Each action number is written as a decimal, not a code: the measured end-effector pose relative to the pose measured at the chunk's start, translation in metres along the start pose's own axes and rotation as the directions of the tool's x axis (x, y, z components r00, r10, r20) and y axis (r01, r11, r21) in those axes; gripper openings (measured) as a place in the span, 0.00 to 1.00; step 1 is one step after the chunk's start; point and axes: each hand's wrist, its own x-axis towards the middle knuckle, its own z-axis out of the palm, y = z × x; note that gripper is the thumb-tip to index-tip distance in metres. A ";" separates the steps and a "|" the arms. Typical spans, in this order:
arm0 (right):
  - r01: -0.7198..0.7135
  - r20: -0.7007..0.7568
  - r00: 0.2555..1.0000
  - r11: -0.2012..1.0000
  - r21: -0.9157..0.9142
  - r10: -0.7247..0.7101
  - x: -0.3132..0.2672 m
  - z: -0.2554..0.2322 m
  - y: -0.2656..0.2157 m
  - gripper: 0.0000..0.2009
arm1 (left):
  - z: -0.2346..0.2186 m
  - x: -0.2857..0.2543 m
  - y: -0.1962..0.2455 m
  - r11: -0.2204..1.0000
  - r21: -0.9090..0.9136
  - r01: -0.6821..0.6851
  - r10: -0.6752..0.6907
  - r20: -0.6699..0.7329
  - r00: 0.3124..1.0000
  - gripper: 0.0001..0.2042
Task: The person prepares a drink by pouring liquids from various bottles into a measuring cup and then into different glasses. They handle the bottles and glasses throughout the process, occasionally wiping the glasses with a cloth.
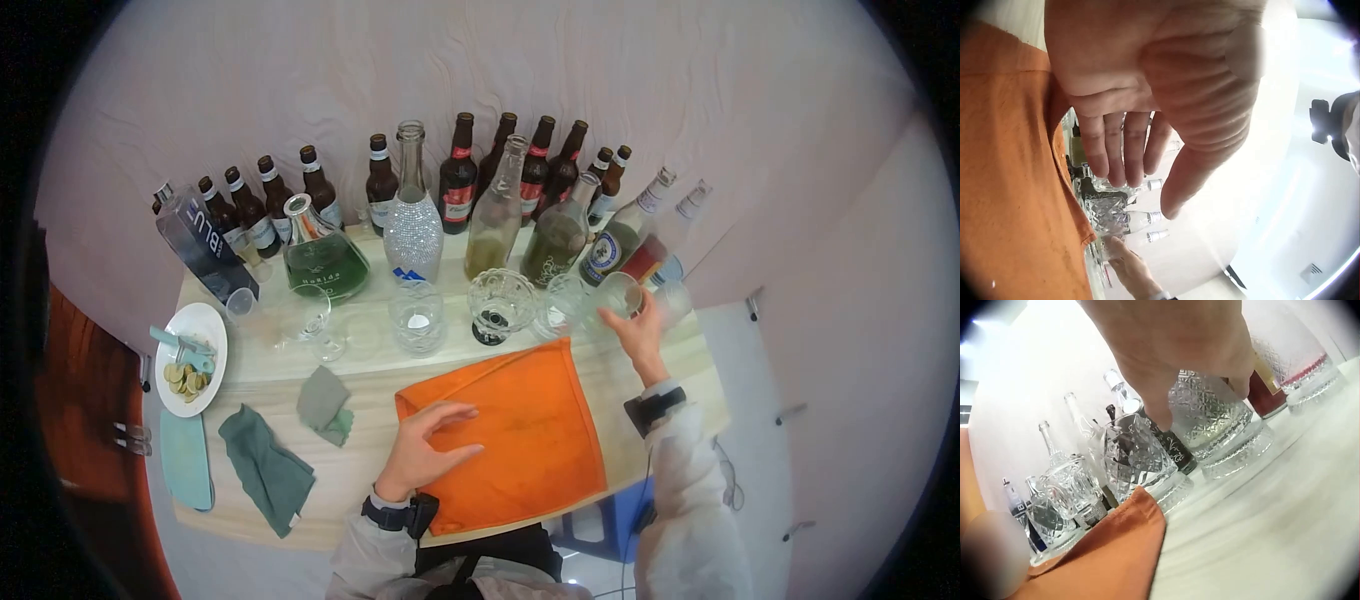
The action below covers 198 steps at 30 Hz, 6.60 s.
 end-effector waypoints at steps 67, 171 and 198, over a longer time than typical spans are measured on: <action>0.056 0.061 0.995 0.950 0.307 -0.078 0.101 0.067 -0.123 0.33 | 0.005 -0.002 -0.003 0.997 0.017 0.077 -0.077 0.025 0.997 0.42; 0.518 0.490 0.796 0.818 -0.249 -0.355 -0.090 -0.057 -0.175 0.09 | 0.001 -0.005 -0.011 0.938 -0.343 -0.043 0.060 0.040 0.997 0.48; 0.064 -0.016 0.998 0.996 0.056 -0.063 0.126 0.074 -0.125 0.20 | 0.009 -0.001 -0.002 0.991 -0.106 0.080 -0.070 0.093 0.993 0.43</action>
